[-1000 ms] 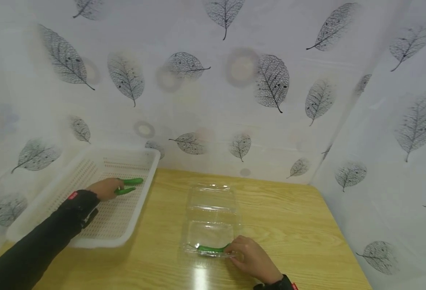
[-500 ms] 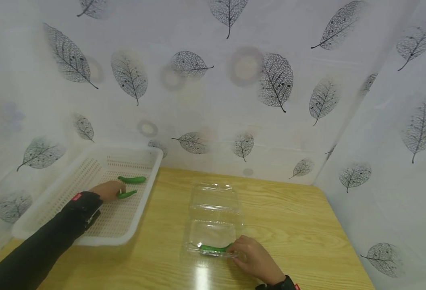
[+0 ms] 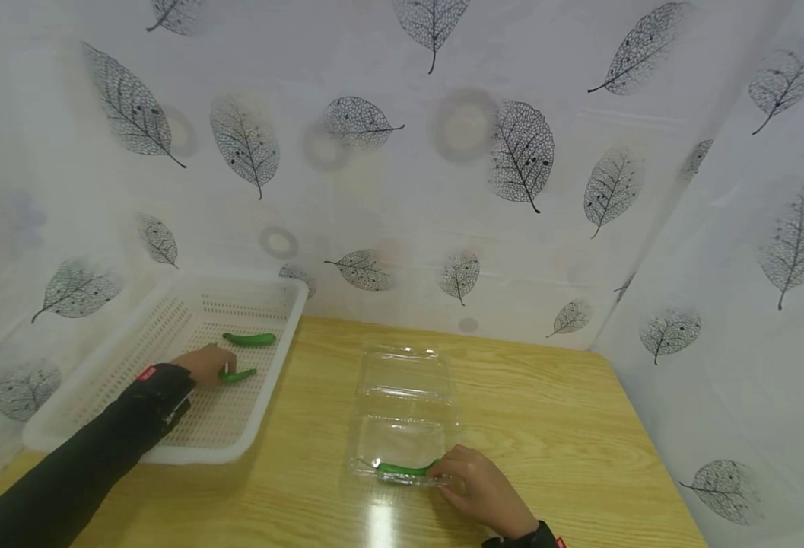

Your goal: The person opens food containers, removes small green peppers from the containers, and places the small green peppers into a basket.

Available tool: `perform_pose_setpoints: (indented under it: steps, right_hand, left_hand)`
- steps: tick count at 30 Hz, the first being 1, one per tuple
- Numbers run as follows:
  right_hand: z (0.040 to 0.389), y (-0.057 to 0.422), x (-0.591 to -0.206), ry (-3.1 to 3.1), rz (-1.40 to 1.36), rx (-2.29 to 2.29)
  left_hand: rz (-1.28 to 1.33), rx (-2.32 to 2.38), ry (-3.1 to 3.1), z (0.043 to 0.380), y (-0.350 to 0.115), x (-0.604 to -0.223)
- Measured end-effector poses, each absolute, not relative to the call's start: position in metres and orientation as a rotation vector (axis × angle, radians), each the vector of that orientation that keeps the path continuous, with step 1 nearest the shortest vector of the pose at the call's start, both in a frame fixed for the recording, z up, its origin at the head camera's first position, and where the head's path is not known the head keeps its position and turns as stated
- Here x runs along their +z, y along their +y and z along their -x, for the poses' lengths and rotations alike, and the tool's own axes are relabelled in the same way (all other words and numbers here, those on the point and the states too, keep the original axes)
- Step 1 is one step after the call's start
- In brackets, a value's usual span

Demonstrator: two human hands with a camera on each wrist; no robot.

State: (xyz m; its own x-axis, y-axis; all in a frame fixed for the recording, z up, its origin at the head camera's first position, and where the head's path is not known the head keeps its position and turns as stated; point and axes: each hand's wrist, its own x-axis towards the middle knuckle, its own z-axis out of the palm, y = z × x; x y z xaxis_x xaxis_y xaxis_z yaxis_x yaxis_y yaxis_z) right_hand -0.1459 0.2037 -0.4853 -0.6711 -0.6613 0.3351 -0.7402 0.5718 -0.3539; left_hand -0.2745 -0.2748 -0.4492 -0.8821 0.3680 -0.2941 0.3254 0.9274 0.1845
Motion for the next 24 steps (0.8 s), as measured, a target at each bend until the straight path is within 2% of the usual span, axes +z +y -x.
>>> perform_pose_setpoints:
  steps: [11,24]
  right_hand:
    - [0.1456,0.2026,-0.4868,-2.642,-1.174,0.719]
    - [0.1461,0.2033,-0.4859,-2.609,-1.194,0.723]
  left_hand:
    - [-0.457,0.11,2.735,0.2726,-0.2732,-0.4522]
    - [-0.509,0.077,2.739,0.2714,-0.2698,-0.4525]
